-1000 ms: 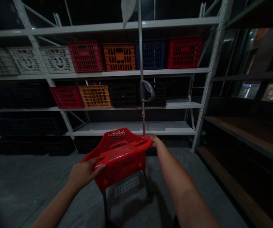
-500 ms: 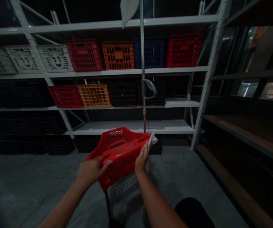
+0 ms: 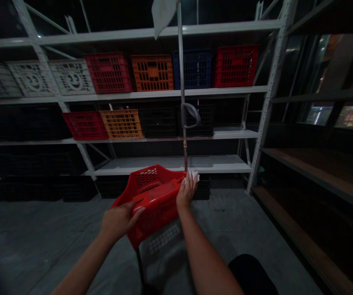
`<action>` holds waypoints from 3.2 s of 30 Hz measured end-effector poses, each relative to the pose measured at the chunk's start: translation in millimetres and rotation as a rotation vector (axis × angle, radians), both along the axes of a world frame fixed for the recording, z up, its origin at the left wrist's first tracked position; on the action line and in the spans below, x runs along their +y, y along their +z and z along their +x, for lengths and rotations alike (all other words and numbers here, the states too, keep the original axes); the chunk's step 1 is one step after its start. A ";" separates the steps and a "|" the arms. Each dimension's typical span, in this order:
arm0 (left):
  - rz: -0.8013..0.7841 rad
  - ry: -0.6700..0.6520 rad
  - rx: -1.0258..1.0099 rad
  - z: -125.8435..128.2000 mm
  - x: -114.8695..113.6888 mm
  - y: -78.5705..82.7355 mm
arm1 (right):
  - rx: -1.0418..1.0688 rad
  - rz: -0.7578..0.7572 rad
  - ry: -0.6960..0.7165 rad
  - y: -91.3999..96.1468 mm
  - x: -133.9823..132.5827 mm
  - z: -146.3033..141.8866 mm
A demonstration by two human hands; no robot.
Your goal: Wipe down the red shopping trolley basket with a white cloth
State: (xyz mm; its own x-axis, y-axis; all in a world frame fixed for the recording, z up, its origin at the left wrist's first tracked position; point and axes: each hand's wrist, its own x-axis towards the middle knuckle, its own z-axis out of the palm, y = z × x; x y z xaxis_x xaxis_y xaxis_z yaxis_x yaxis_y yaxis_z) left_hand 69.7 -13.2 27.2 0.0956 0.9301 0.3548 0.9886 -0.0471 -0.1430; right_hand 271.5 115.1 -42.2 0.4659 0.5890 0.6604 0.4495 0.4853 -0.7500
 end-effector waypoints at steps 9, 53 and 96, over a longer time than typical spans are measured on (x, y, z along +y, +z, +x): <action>0.003 0.013 -0.038 -49.4 6.2 -5.3 | 0.108 -0.180 0.237 3.3 21.3 39.2; 0.302 -0.363 -0.386 63.6 -22.1 -13.4 | 0.144 -0.241 0.688 40.7 -38.7 -0.1; 0.267 -0.169 -0.223 -7.7 23.7 -20.9 | -0.404 -0.242 1.182 36.6 -43.5 -39.9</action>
State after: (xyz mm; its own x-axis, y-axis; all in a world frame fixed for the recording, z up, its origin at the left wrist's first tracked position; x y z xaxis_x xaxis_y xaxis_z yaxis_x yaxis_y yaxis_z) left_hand 62.0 10.6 6.3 0.1327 0.7800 0.6116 0.9784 -0.2019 0.0453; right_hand 231.6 71.5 -5.6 -0.6317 0.6314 0.4496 0.0551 0.6152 -0.7865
